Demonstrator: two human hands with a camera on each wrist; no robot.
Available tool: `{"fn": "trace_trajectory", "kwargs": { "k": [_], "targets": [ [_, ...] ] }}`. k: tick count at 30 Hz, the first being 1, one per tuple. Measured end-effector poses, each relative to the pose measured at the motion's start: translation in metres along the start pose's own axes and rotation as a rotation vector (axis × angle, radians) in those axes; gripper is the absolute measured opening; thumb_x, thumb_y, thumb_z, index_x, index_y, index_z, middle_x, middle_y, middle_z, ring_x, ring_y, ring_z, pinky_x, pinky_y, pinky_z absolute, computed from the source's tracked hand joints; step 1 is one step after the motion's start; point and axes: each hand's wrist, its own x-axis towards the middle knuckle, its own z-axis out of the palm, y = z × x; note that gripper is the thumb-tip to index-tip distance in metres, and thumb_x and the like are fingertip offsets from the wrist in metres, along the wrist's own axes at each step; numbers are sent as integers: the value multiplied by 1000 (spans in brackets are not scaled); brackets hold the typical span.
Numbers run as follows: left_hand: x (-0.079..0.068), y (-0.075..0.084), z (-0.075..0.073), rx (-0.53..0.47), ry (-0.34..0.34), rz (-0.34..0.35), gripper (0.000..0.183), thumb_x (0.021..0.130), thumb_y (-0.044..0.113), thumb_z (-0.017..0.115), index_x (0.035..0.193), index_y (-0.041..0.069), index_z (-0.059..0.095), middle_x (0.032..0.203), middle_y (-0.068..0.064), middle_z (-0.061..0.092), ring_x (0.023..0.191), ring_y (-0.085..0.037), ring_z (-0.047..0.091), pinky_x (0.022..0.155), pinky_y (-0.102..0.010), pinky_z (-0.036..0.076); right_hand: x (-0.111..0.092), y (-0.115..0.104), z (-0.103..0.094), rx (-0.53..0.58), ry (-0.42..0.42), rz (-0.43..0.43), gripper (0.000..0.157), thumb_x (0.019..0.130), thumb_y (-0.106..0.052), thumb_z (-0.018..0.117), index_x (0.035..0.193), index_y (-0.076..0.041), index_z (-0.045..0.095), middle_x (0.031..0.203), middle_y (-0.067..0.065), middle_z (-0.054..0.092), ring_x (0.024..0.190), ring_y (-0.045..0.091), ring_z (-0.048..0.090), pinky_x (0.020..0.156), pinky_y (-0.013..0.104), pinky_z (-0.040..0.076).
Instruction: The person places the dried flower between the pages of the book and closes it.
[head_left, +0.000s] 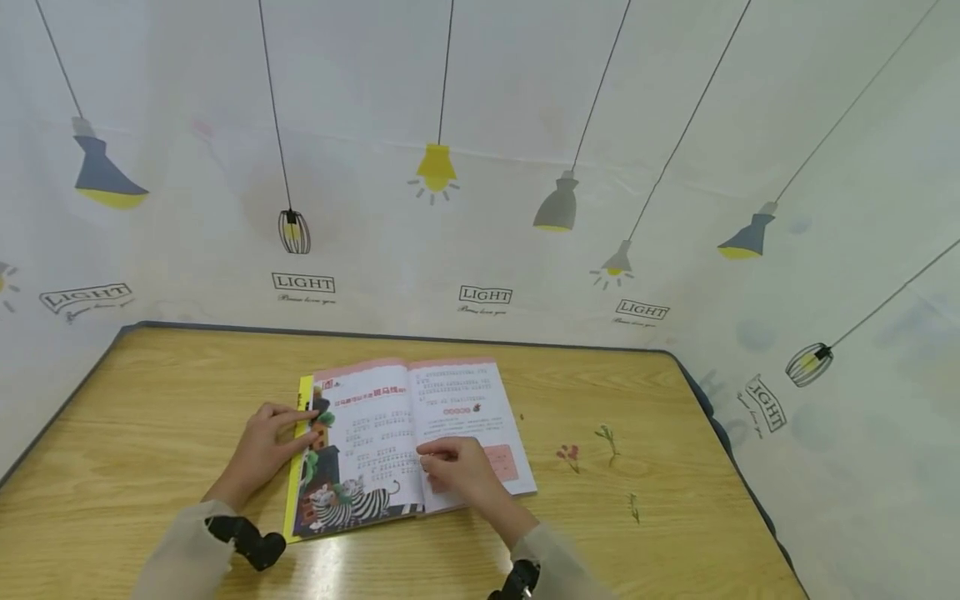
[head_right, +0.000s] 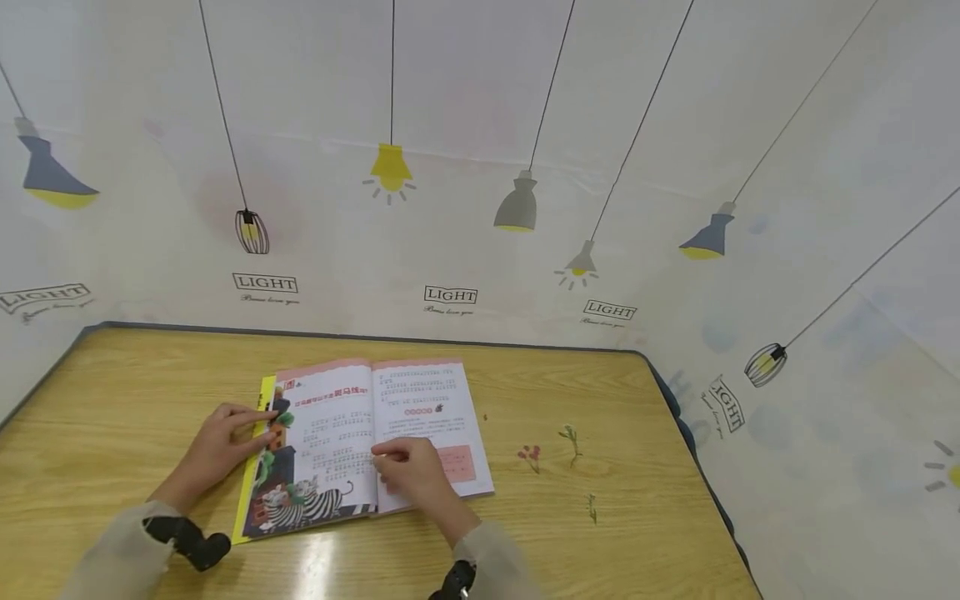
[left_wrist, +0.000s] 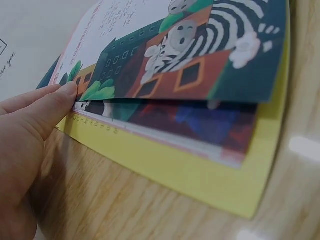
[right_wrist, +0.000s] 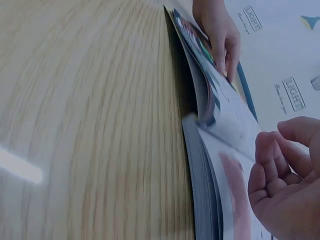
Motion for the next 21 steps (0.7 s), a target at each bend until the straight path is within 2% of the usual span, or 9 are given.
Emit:
{"fn": "trace_trajectory", "kwargs": {
  "k": [3,6,8,12,17,21],
  "targets": [
    [1,0,0,-2,-7,-6,39,83,23,68,115,0,63,108,-20,47,99,-35,44,84,-55,33,-10,-6,-18,0,14,-18,20,84,-1,62,99,11,66,78,19,64,63,14,58,58,27,50],
    [1,0,0,-4,-10,-15,39,83,22,69,115,0,63,108,-20,47,99,-36,44,85,-55,33,-18,-8,-36,-6,30,-18,21,84,1,59,100,16,63,81,27,62,67,23,61,62,32,51],
    [1,0,0,0,-14,-19,40,83,24,69,115,-1,63,108,-21,47,99,-36,43,84,-55,33,-21,-2,-49,-2,48,-14,22,85,2,59,101,17,61,82,29,61,70,30,62,64,37,52],
    [1,0,-1,2,-13,-24,41,83,25,69,115,-1,63,108,-21,47,99,-35,43,84,-55,32,-21,22,-76,-5,119,2,24,86,0,59,103,16,61,82,25,62,72,34,63,64,39,52],
    [2,-2,1,-4,0,-17,40,83,23,69,114,-1,63,107,-20,47,99,-35,43,83,-54,33,-27,45,-110,-55,237,37,25,85,-3,61,105,11,63,83,17,64,74,27,62,65,33,51],
    [2,-4,3,4,1,-15,39,83,23,69,114,-1,63,105,-20,47,96,-34,43,81,-53,34,-37,56,-135,-42,286,67,26,86,-3,61,108,11,62,90,20,64,80,28,62,68,33,51]
  ]
}}
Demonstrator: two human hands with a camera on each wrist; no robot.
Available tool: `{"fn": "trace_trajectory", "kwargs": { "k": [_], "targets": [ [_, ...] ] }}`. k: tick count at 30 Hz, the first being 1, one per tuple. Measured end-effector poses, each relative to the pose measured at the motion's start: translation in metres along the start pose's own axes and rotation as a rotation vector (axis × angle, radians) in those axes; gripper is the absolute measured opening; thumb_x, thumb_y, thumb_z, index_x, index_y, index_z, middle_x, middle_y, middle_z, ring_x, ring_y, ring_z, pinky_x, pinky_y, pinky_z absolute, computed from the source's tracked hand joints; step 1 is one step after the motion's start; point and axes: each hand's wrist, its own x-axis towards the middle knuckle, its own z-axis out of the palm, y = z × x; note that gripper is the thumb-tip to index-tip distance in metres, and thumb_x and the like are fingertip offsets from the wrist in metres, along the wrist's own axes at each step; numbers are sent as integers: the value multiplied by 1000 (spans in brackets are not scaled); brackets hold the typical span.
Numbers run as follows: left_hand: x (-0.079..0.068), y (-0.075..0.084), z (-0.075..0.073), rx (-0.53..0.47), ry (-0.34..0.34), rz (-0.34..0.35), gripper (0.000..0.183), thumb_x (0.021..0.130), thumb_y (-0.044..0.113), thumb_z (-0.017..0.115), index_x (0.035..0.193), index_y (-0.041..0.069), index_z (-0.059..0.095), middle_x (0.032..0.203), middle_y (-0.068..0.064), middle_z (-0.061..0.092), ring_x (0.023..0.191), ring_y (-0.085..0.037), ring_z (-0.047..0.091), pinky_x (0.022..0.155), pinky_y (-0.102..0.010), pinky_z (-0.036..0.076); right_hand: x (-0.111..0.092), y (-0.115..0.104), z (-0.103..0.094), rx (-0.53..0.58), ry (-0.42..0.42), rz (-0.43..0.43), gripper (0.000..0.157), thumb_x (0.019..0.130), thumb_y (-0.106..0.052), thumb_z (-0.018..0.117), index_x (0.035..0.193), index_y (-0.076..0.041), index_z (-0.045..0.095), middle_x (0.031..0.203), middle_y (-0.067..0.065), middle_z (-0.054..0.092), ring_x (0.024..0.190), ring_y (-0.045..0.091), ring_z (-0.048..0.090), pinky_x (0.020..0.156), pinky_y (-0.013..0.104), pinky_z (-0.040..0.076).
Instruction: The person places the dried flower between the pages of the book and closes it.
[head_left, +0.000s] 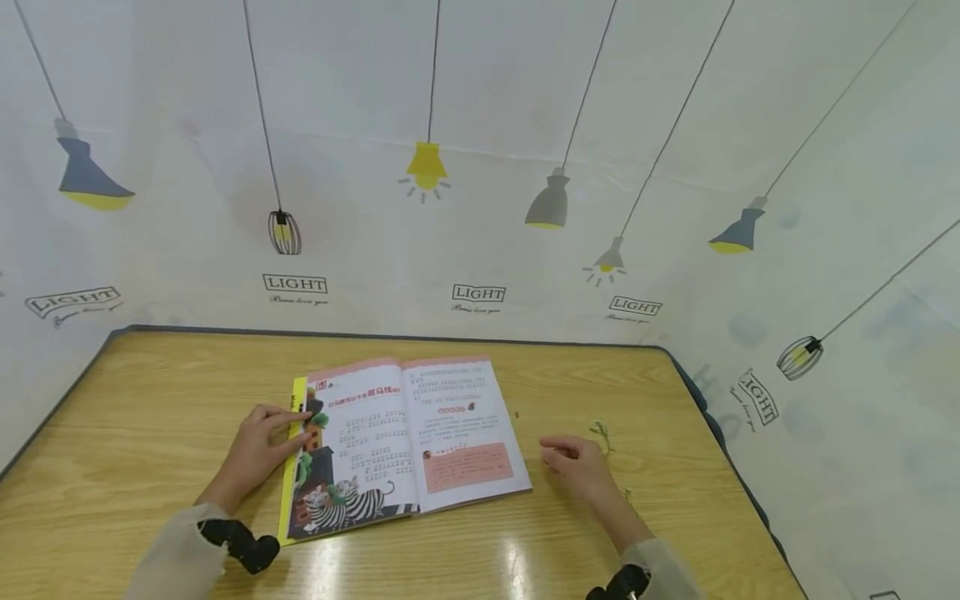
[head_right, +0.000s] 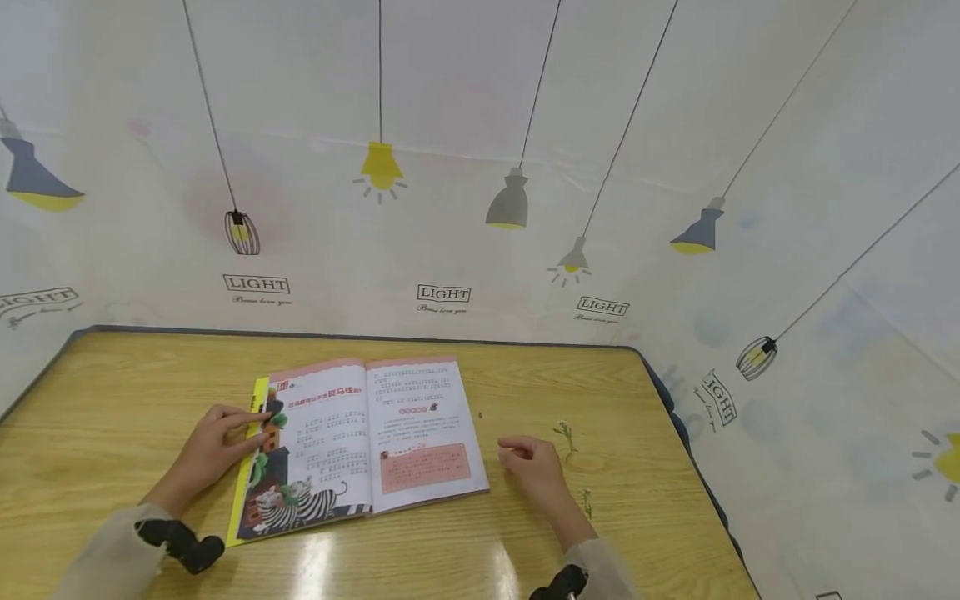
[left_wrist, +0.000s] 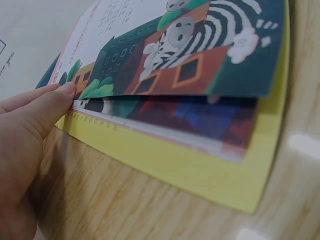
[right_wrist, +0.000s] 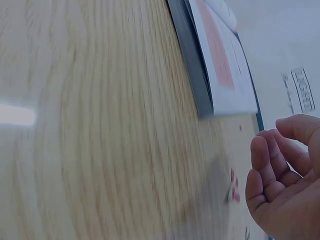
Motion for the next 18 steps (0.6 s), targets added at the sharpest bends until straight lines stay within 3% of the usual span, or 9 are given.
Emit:
{"fn": "trace_trajectory", "kwargs": {
  "k": [3,8,18],
  "targets": [
    [0,0,0,3,-5,1,39,83,21,69,114,-1,63,105,-20,47,96,-35,43,81,-52,34,-4,7,-18,-15,34,20,27,86,-3,61,109,10,61,94,19,64,82,26,61,69,33,51],
    [-1,0,0,-2,-8,4,38,83,20,69,114,-1,63,106,-20,47,98,-34,43,82,-53,33,-11,16,-42,-81,99,60,28,86,-5,62,110,10,61,88,15,64,78,24,61,68,32,51],
    [0,-1,0,0,-7,-12,40,83,21,69,116,-1,62,107,-20,46,98,-34,43,83,-52,34,-24,31,-80,-174,137,110,34,86,-9,63,114,9,59,86,12,64,77,17,61,67,25,48]
  ]
}}
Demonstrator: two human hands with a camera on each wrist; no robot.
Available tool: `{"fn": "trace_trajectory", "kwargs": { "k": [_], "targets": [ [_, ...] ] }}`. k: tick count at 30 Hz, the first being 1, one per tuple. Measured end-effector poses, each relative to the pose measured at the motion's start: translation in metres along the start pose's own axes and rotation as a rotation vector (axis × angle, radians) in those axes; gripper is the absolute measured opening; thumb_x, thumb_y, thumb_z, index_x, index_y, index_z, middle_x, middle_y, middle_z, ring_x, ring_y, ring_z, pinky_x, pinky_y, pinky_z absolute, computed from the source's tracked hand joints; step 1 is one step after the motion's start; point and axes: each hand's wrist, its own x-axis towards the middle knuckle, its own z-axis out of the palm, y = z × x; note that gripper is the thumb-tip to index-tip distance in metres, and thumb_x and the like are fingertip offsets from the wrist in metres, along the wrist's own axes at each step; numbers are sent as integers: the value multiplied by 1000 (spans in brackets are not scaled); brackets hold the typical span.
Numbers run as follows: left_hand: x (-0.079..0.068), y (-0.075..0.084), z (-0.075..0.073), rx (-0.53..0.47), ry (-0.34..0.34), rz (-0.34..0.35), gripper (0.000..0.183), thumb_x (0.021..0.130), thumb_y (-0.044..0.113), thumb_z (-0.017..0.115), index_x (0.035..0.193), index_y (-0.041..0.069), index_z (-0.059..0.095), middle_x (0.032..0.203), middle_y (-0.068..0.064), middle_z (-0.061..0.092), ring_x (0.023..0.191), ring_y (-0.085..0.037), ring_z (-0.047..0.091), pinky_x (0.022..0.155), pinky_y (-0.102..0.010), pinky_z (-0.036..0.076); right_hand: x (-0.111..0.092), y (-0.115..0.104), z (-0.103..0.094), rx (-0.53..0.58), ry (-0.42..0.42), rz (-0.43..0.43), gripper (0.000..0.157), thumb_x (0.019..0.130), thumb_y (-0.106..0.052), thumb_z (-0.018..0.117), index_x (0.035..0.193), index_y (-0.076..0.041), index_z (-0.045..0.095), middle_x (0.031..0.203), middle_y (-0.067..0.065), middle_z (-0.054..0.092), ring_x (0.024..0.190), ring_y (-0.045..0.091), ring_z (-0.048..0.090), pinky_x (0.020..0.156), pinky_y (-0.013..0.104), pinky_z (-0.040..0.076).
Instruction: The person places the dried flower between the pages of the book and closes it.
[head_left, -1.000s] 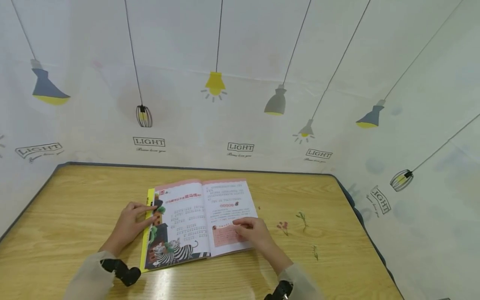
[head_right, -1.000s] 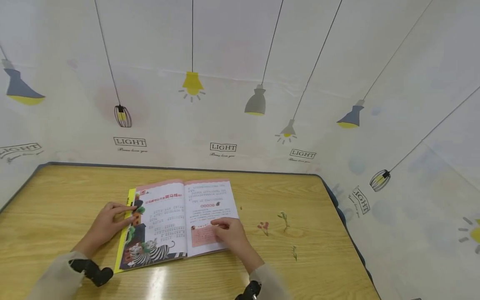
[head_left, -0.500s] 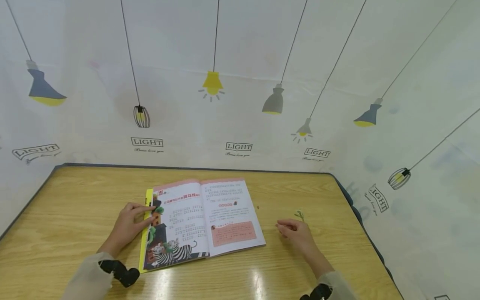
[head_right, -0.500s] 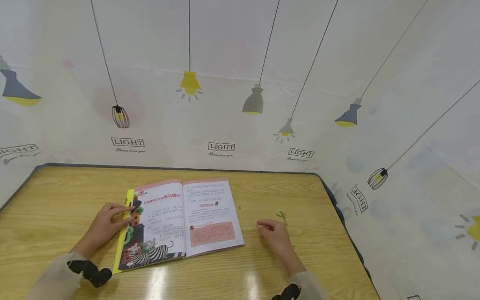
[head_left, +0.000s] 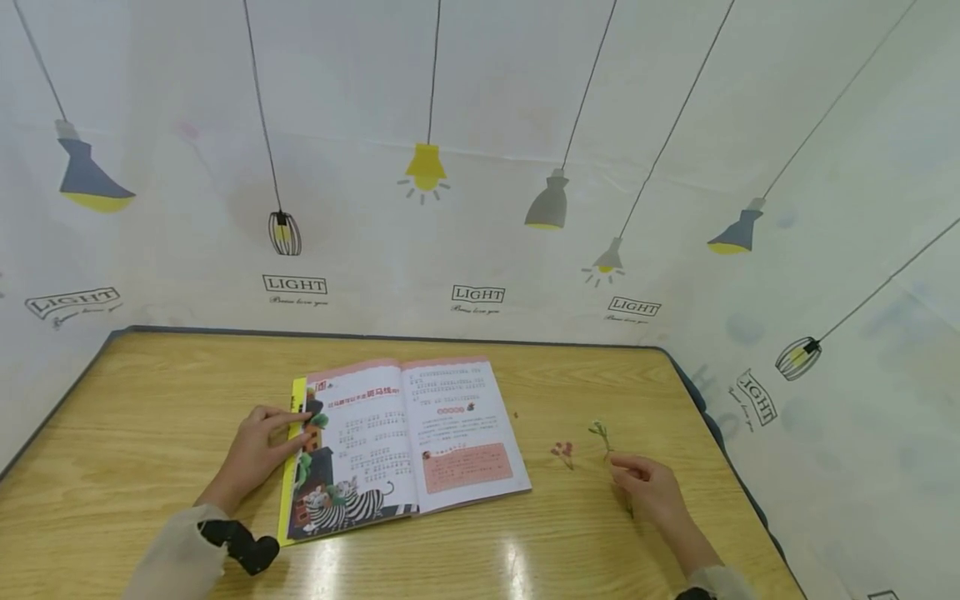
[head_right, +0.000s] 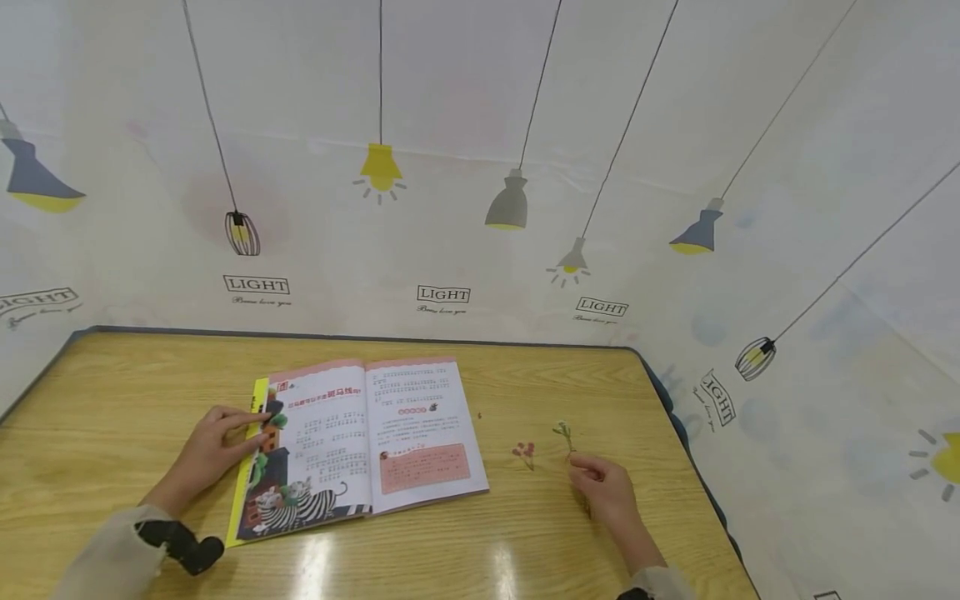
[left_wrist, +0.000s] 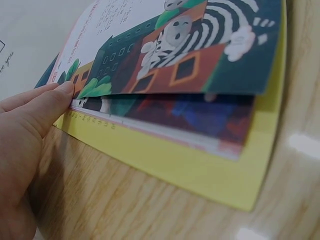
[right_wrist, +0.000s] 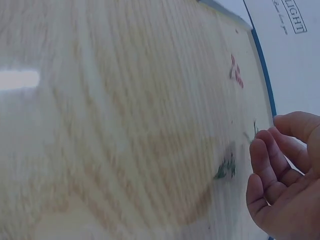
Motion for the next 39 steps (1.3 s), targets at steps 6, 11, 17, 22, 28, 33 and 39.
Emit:
{"fn": "trace_trajectory", "kwargs": {
  "k": [6,11,17,22,28,33,39],
  "targets": [
    [0,0,1,2,2,-4,40,83,21,69,115,-1,62,106,-19,47,98,-34,43,83,-52,34,-5,9,-12,-89,26,16,36,85,-14,66,111,10,60,92,12,64,78,13,59,67,22,46],
    [-1,2,0,6,5,-9,39,82,20,69,115,-1,62,106,-19,46,98,-34,43,83,-52,34,-9,16,-17,-137,40,36,34,84,-16,67,107,9,62,95,12,64,80,12,57,66,22,45],
    [-3,4,0,7,15,0,40,82,20,70,115,-2,62,106,-20,47,97,-35,44,81,-52,34,-14,26,-20,-126,41,81,38,80,-18,72,105,9,63,90,9,65,77,12,57,64,22,46],
    [-3,4,0,9,22,6,39,82,18,70,114,-1,63,105,-20,47,97,-35,44,81,-52,34,-16,34,-20,-122,52,90,34,78,-15,73,101,9,64,84,7,65,72,11,55,60,22,46],
    [-2,3,0,8,26,8,39,82,19,70,115,-1,63,106,-21,47,97,-36,43,81,-53,33,-19,38,-18,-133,71,94,31,76,-16,74,96,7,66,80,4,65,70,11,56,60,22,45],
    [-2,3,0,9,19,4,40,82,20,70,115,0,62,107,-21,47,98,-35,43,82,-53,33,-21,41,-16,-175,70,92,32,77,-19,74,96,6,67,79,3,64,70,12,55,60,23,44],
    [-3,4,0,3,23,7,40,83,23,69,115,-1,62,106,-21,47,97,-36,43,81,-53,33,-21,44,-15,-199,78,71,30,75,-18,76,92,5,68,76,2,63,68,12,54,59,24,43]
  ]
}}
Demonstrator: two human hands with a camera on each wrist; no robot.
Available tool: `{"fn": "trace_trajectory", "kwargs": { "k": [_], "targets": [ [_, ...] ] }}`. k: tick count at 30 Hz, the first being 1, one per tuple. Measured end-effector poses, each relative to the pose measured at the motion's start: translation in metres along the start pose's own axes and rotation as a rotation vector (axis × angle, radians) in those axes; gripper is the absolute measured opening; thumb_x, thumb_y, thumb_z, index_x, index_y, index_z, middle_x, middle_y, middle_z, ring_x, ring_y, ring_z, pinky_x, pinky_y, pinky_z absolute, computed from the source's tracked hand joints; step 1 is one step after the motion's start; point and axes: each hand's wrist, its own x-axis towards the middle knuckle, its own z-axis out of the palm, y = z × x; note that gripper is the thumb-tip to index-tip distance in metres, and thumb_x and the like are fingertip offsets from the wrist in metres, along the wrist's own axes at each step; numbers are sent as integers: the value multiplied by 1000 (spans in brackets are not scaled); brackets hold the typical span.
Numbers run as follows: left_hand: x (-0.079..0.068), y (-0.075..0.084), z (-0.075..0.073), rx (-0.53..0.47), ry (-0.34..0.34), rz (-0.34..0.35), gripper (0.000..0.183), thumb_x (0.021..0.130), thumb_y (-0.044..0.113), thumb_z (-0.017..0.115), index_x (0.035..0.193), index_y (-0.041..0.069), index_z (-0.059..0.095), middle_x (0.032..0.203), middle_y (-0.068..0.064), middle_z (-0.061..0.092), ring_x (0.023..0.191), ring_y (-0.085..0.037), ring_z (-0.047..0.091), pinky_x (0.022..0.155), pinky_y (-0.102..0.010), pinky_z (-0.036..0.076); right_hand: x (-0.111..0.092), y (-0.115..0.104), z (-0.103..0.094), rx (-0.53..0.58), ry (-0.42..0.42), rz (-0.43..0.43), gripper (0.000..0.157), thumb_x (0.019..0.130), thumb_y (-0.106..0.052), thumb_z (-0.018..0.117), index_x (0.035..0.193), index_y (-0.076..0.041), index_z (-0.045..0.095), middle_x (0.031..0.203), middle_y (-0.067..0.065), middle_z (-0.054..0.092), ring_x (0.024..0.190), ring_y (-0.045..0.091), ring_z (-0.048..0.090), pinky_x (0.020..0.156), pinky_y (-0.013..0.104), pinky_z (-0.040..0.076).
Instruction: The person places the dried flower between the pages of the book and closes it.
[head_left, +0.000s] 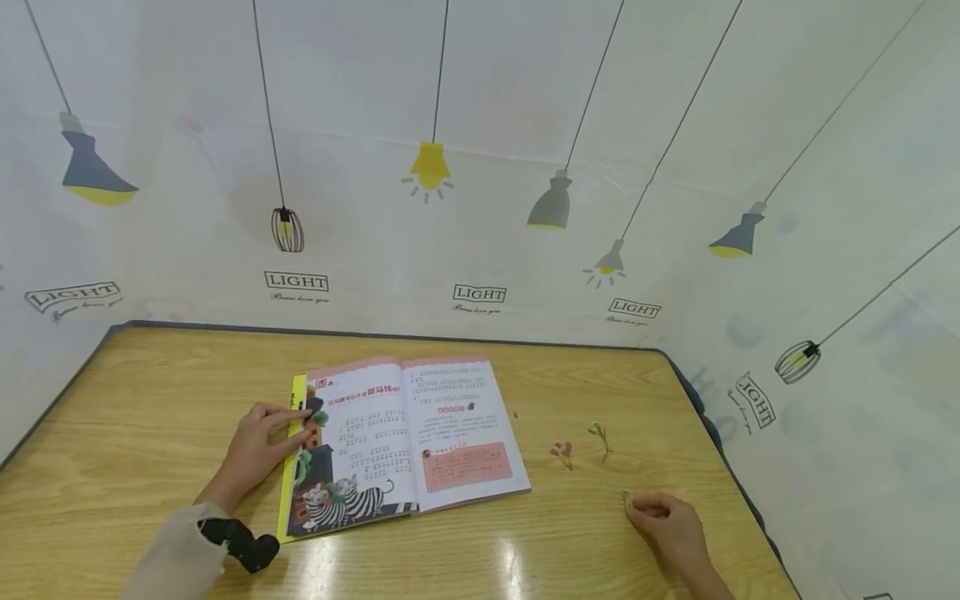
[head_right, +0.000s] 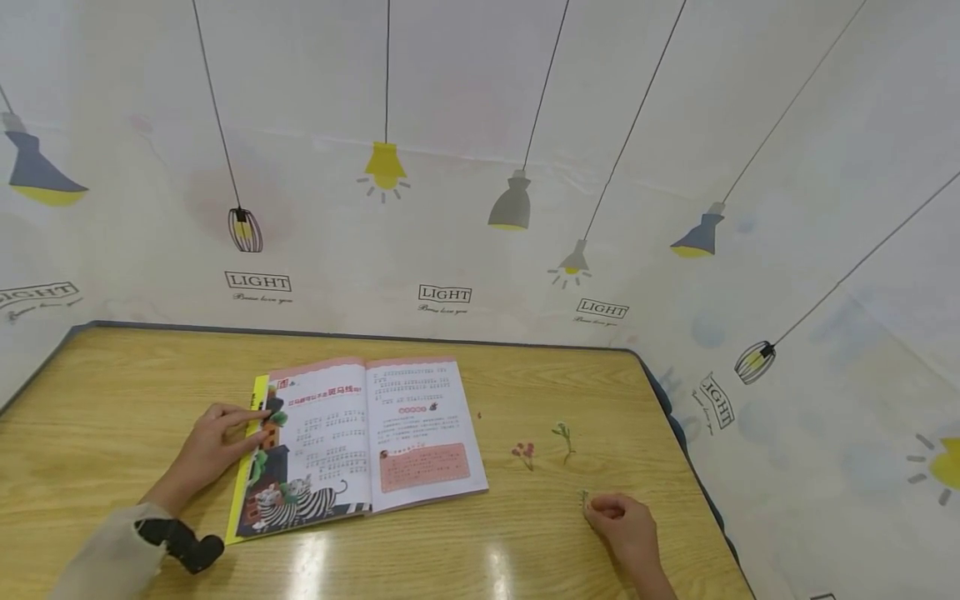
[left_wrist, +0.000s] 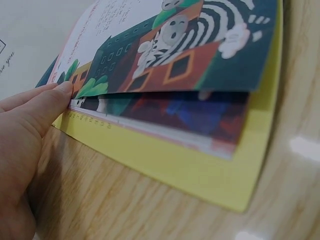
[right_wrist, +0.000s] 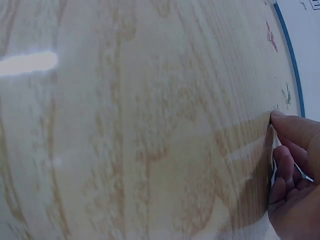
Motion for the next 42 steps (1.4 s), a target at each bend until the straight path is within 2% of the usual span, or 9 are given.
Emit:
{"fn": "trace_trajectory", "kwargs": {
  "k": [8,15,24,31,42],
  "targets": [
    [0,2,0,-8,-5,-17,40,84,24,68,115,0,63,106,-19,46,98,-35,43,82,-53,32,-2,-2,-1,-11,-18,28,25,76,-19,74,88,2,70,77,2,64,67,13,56,59,26,45],
    [-1,1,0,-6,-3,-19,41,84,25,68,115,-1,63,107,-20,47,98,-35,43,82,-53,32,0,-3,0,-46,-28,4,25,78,-21,73,86,2,71,76,4,65,66,14,57,60,29,46],
    [0,-3,2,0,-2,-21,40,84,25,68,116,0,63,107,-19,46,98,-35,42,82,-53,32,-1,-2,1,-49,-31,-5,25,80,-21,71,87,3,69,76,3,63,67,14,55,60,27,45],
    [0,-4,3,-6,16,-5,40,83,24,69,115,0,63,106,-19,46,97,-35,42,82,-53,31,-2,0,-2,11,-30,31,30,78,-26,73,88,1,66,75,2,60,68,14,54,58,25,44],
    [1,-4,4,-7,7,-9,41,84,26,68,115,0,63,108,-20,46,98,-36,42,82,-53,30,1,0,0,-41,-40,10,25,74,-23,76,85,-1,71,75,1,62,65,14,54,57,26,44]
  ]
}}
